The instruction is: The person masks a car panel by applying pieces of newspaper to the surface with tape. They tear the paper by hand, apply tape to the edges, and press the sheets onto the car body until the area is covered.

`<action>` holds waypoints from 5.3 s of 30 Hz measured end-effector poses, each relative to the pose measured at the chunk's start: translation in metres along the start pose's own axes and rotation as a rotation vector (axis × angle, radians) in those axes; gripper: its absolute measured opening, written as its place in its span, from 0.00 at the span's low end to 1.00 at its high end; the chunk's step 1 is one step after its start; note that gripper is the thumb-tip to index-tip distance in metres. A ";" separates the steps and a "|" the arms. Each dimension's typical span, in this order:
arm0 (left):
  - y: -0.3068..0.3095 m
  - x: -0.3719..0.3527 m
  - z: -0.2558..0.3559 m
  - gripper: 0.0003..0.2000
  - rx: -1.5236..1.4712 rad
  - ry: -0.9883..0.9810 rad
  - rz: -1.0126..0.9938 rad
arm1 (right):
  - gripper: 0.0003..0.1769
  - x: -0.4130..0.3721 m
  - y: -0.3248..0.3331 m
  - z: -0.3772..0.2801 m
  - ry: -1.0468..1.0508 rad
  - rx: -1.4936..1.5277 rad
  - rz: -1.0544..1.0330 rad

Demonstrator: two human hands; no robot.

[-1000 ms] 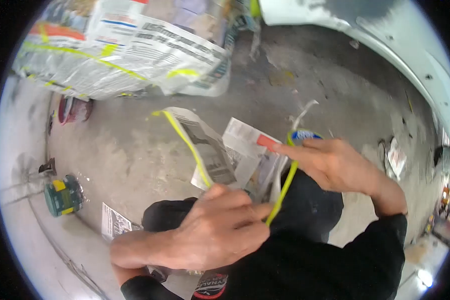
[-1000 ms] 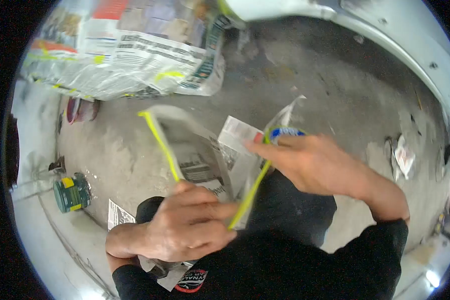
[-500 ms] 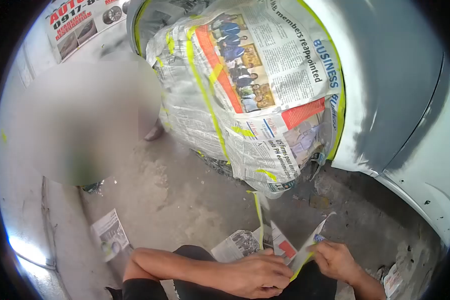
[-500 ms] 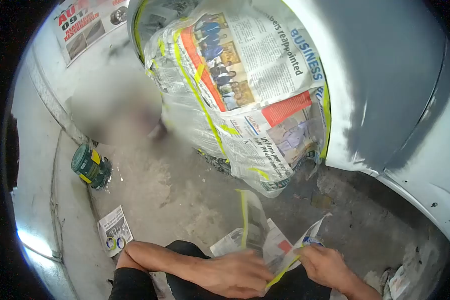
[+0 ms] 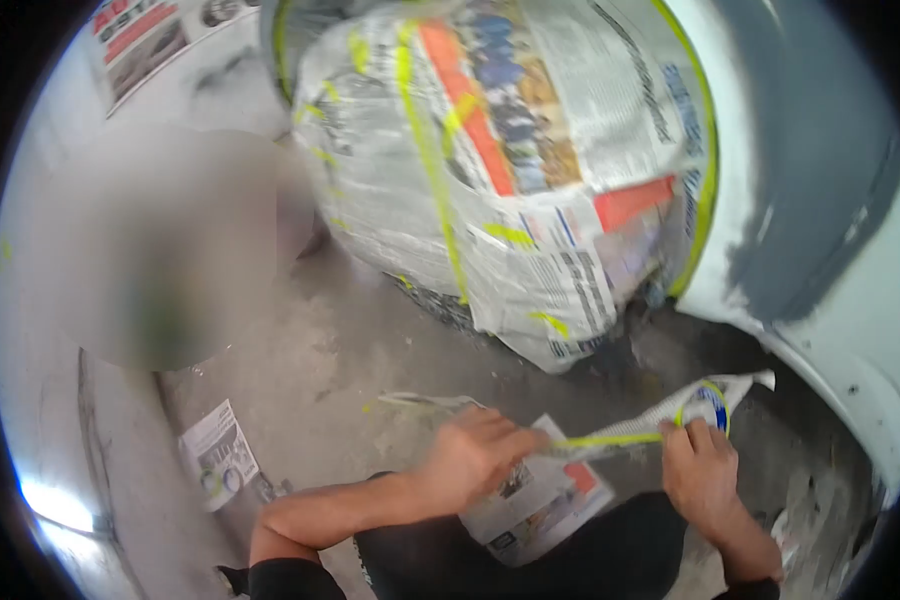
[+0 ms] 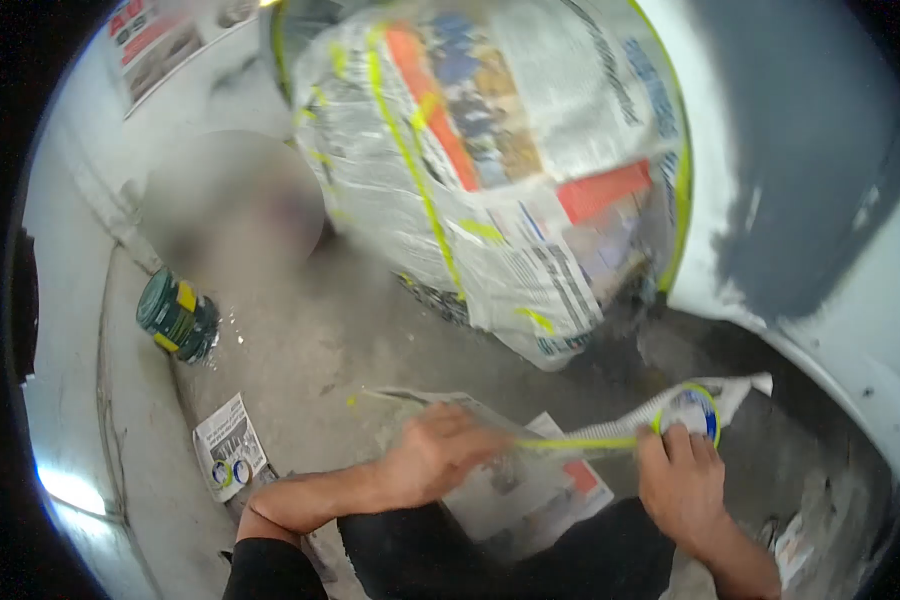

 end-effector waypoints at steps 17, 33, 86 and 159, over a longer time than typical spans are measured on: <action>0.015 -0.021 -0.072 0.37 -0.195 0.479 -0.264 | 0.07 0.000 -0.015 0.000 -0.034 -0.001 -0.147; -0.041 0.068 0.043 0.07 -0.005 -0.199 0.047 | 0.17 0.026 0.002 -0.047 0.119 -0.024 -0.154; -0.078 0.052 0.036 0.29 -0.041 0.117 -0.406 | 0.16 -0.063 -0.039 0.080 -0.182 0.208 0.028; -0.191 0.119 -0.046 0.09 0.007 0.661 -0.312 | 0.12 -0.013 -0.216 0.263 -0.215 0.360 0.336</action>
Point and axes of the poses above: each hand's wrist, its own x-axis towards the middle knuckle, its own y-axis out of the back of the hand, z = x × y, the point moved 9 cm from there along x, towards the middle knuckle, and after that the axes turned 2 degrees about -z, right-handed, at the moved point
